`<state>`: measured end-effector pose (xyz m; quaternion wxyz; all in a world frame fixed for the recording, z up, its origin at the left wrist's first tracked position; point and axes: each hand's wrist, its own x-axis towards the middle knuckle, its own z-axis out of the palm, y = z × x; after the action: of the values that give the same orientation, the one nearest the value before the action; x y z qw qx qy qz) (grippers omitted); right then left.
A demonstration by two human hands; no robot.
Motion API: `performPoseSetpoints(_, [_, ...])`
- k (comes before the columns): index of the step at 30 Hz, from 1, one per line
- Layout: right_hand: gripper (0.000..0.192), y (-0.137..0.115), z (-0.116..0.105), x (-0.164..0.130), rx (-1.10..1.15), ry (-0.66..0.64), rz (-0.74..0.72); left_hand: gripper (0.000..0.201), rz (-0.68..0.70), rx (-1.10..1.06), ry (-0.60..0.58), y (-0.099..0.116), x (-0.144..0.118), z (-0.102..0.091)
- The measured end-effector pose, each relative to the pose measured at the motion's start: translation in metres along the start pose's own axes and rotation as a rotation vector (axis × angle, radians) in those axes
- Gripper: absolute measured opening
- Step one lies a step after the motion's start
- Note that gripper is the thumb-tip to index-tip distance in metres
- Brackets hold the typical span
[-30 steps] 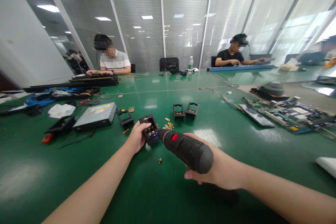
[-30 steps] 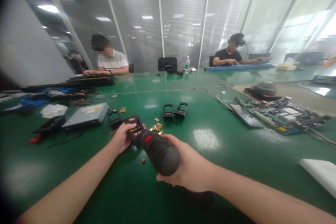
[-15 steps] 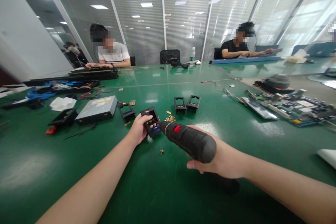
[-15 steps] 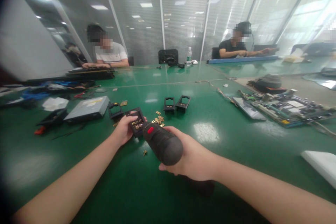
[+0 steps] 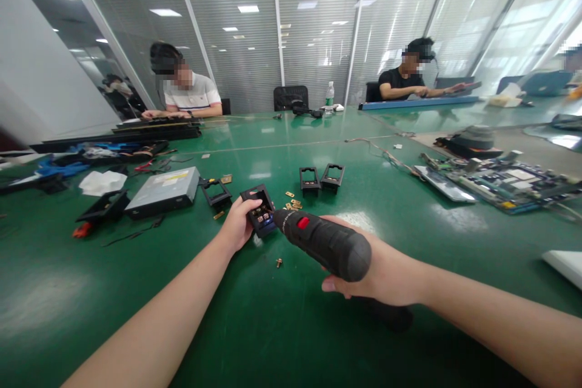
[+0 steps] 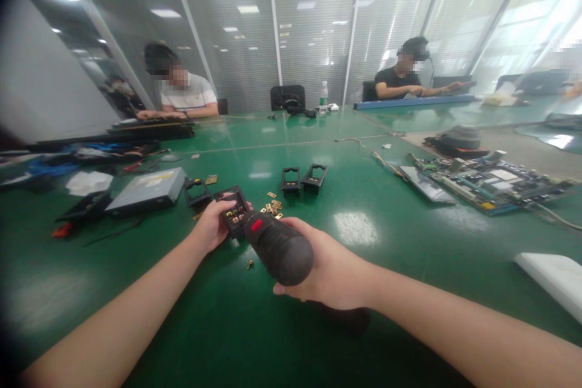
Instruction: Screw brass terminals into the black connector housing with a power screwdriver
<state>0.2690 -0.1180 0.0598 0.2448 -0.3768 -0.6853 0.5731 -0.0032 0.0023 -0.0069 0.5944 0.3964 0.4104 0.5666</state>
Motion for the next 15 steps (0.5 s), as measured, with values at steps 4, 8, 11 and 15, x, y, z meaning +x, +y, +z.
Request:
performPoseSetpoints(4, [0.097,-0.0009,0.0005,-0.0004,-0.032,-0.003,0.009,0.032,0.006,-0.007,-0.014,-0.0001,0.0003,0.0000])
performPoseSetpoints(8, [0.093,-0.0028,0.0016,-0.0010,-0.105,0.066,-0.039,0.036,0.007,-0.026,0.002,0.0003,-0.0007,0.0005])
performPoseSetpoints(11, [0.092,-0.0032,0.0017,-0.0008,-0.103,0.057,-0.037,0.035,-0.004,-0.019,0.008,0.0007,-0.0014,0.0003])
performPoseSetpoints(15, [0.095,-0.0034,0.0020,-0.0004,-0.060,0.019,-0.008,0.038,-0.014,-0.011,0.021,0.0017,-0.0029,0.0006])
